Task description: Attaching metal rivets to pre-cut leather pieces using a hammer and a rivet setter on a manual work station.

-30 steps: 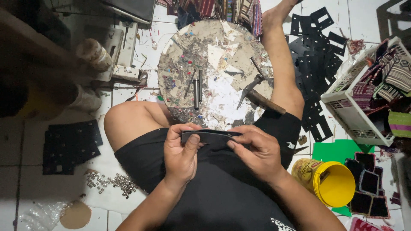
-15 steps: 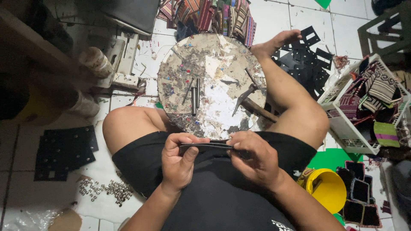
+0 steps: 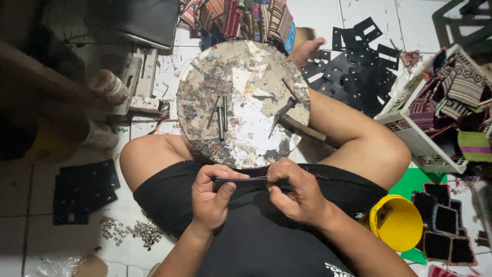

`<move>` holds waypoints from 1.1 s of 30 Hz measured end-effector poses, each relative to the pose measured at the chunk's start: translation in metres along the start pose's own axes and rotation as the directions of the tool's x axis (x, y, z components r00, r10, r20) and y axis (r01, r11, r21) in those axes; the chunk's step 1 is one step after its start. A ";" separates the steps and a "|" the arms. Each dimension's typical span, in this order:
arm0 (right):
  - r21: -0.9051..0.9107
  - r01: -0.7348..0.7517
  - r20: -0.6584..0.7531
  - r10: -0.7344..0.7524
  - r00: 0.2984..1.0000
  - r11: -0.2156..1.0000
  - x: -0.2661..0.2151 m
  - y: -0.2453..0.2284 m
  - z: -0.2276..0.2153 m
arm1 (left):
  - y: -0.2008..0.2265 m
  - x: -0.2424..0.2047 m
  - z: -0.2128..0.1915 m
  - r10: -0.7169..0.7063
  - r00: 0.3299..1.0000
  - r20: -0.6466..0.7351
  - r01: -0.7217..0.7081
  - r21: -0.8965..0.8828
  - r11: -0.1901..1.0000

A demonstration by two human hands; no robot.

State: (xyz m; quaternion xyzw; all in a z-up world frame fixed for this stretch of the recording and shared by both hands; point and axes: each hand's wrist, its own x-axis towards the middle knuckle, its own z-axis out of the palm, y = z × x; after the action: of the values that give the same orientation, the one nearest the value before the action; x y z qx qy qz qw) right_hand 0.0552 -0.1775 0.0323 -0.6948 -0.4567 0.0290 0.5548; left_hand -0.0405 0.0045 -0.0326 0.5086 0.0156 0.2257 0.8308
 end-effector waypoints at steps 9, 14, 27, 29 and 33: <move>0.017 -0.257 -0.058 0.257 0.965 0.966 -0.021 0.015 -0.012 | -0.009 0.007 0.016 -0.066 0.993 -0.097 0.062 -0.046 0.997; 0.230 -0.472 -0.051 0.495 0.867 0.851 -0.020 0.045 -0.018 | -0.039 0.012 0.014 -0.208 0.931 -0.299 0.203 -0.049 0.978; 0.511 -0.618 0.026 0.708 0.705 0.597 -0.057 0.092 -0.020 | -0.069 0.018 0.016 -0.311 0.827 -0.468 0.394 0.089 0.915; 0.530 -0.627 0.037 0.724 0.689 0.570 -0.060 0.099 -0.019 | -0.067 0.021 0.018 -0.333 0.829 -0.450 0.413 0.091 0.906; 0.555 -0.642 0.043 0.753 0.657 0.529 -0.066 0.112 -0.021 | -0.043 0.033 0.034 -0.354 0.859 -0.371 0.400 0.053 0.915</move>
State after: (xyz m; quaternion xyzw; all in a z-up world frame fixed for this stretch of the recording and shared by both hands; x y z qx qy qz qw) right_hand 0.0957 -0.2340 -0.0794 -0.6385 -0.0535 0.3020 0.7059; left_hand 0.0137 -0.0275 -0.0461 0.4990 0.2784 0.1445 0.8079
